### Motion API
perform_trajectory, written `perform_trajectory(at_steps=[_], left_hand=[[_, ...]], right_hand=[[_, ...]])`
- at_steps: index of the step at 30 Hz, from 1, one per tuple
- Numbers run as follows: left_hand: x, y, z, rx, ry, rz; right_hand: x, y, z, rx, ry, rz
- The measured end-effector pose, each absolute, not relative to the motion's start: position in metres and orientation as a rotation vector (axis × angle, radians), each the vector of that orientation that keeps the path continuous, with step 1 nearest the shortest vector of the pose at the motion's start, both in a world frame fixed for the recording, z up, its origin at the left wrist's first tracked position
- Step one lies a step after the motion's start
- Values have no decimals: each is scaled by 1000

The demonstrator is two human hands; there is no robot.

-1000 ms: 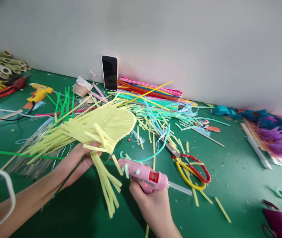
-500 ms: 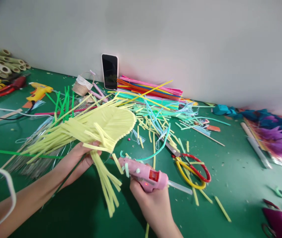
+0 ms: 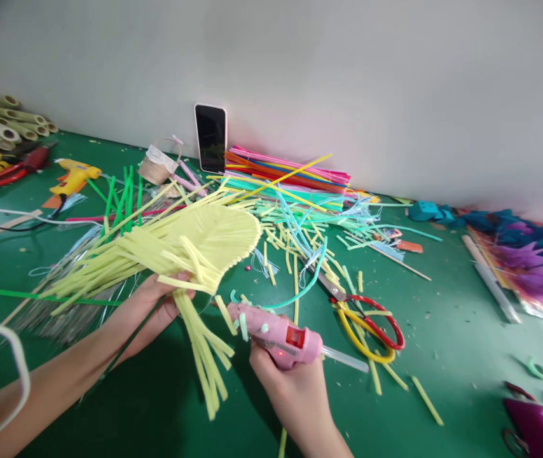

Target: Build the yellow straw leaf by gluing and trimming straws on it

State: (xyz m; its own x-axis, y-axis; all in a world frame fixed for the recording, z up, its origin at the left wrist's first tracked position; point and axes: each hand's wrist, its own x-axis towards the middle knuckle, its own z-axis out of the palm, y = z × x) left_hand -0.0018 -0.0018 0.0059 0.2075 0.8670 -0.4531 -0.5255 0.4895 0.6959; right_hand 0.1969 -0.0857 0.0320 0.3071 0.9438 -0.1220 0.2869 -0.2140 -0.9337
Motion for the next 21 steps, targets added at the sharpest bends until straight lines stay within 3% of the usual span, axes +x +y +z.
perform_trajectory(at_steps=[7, 14, 17, 21], left_hand=[[-5, -1, 2, 428, 906, 1015], [-5, -1, 3, 411, 859, 1041], [-6, -2, 4, 415, 842, 1040], [-6, -2, 3, 432, 835, 1035]], right_hand=[[202, -91, 30, -1731, -1209, 810], [281, -89, 41, -2178, -1546, -1], [337, -82, 35, -2431, -1694, -180], [377, -72, 29, -2633, -1667, -47]])
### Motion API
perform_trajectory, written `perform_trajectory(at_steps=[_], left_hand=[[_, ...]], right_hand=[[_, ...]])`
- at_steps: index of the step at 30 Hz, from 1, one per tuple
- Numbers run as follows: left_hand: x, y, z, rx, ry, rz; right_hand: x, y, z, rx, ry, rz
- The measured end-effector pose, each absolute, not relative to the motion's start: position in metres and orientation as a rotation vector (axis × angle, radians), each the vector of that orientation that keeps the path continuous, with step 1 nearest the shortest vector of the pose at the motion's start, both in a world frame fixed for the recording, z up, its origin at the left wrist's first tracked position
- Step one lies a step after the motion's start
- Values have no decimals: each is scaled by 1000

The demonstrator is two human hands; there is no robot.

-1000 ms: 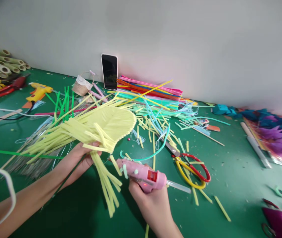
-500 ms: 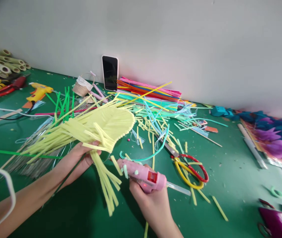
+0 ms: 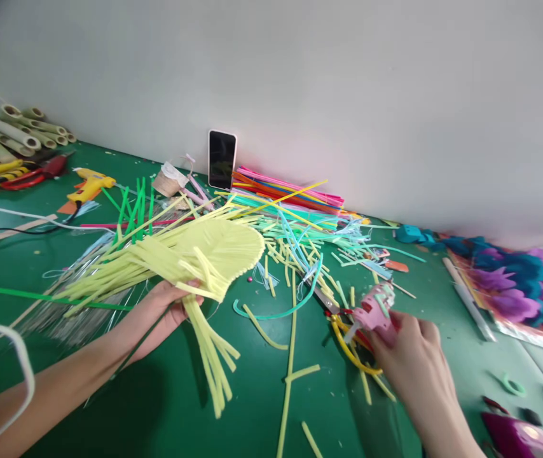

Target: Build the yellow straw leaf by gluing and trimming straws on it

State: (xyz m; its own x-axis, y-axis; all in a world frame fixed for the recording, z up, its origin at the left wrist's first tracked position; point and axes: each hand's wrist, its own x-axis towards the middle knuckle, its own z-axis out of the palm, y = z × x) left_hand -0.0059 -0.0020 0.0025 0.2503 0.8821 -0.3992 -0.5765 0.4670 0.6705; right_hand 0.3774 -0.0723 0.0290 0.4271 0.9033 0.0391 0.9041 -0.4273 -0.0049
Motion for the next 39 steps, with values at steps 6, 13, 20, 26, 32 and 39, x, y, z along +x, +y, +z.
perform_trajectory(at_steps=[6, 13, 20, 26, 32, 39], left_hand=[[-7, -3, -1, 456, 877, 1026], [-4, -4, -6, 504, 905, 1011], [-6, -6, -5, 556, 913, 984], [-3, -8, 3, 616, 917, 924], [-3, -10, 7, 629, 873, 893], [-4, -9, 5, 574, 835, 952]], right_hand=[[307, -85, 57, -2110, -1846, -372], [202, -89, 58, -1385, -2221, 239], [188, -77, 52, -1346, -2317, 141], [171, -78, 58, -1252, -2176, 186], [158, -78, 51, -1198, -2179, 220], [166, -79, 39, -1346, -2216, -29]])
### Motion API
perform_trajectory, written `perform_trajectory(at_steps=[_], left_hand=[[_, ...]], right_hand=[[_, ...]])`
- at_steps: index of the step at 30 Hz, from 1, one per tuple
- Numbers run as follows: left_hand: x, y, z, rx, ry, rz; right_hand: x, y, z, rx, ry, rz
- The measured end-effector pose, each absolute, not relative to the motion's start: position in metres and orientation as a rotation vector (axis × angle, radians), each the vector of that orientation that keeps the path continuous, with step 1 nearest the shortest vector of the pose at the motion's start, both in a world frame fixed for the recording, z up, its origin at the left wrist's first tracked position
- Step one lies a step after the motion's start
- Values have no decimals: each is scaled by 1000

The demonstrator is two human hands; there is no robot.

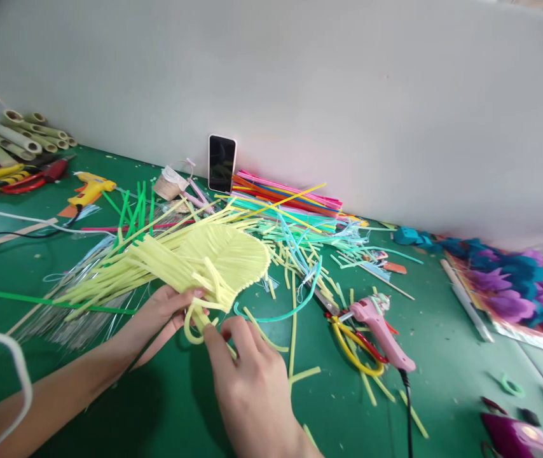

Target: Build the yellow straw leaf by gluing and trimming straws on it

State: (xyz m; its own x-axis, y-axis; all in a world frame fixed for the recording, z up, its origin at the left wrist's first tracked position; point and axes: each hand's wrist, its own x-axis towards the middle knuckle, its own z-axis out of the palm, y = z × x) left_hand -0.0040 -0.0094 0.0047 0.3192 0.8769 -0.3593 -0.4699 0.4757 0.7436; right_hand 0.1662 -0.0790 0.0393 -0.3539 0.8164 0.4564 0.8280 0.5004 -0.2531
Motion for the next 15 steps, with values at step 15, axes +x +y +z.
perform_trajectory(at_steps=[15], left_hand=[[-6, -8, 2, 505, 865, 931]], right_hand=[[184, -83, 31, -1483, -1809, 442]])
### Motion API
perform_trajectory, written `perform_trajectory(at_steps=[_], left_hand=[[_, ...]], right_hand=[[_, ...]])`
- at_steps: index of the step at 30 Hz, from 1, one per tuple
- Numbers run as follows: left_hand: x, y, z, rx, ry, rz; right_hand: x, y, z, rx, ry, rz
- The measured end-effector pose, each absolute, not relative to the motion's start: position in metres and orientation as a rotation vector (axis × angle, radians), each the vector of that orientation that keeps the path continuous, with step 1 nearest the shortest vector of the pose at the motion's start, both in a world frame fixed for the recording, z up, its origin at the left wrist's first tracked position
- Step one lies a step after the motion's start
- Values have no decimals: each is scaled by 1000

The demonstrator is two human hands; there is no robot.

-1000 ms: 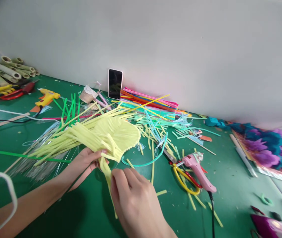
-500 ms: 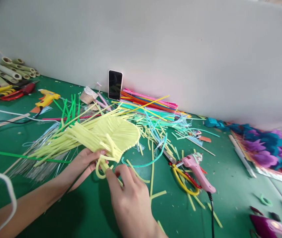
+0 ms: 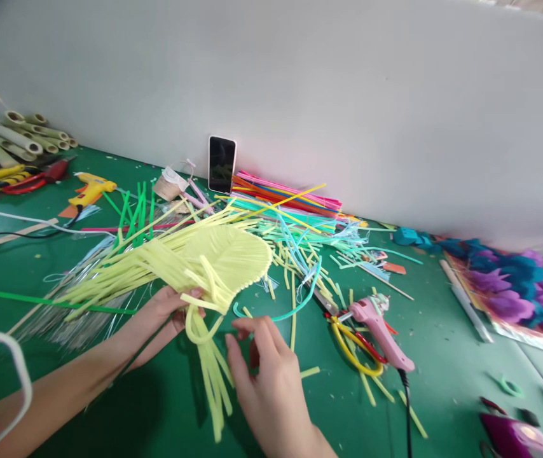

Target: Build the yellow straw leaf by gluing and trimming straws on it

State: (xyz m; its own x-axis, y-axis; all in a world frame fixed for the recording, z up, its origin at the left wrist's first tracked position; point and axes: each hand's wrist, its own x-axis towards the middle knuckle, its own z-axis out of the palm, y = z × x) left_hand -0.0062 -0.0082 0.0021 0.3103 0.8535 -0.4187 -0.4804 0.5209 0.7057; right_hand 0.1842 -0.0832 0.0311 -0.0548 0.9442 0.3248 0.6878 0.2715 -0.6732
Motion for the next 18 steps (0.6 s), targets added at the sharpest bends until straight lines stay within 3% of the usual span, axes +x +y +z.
perform_trajectory(at_steps=[6, 18], left_hand=[[-4, -10, 7, 526, 847, 900], [-5, -10, 12, 491, 834, 871]], right_hand=[[182, -61, 22, -1369, -1744, 768], [177, -52, 9, -1436, -1873, 956]])
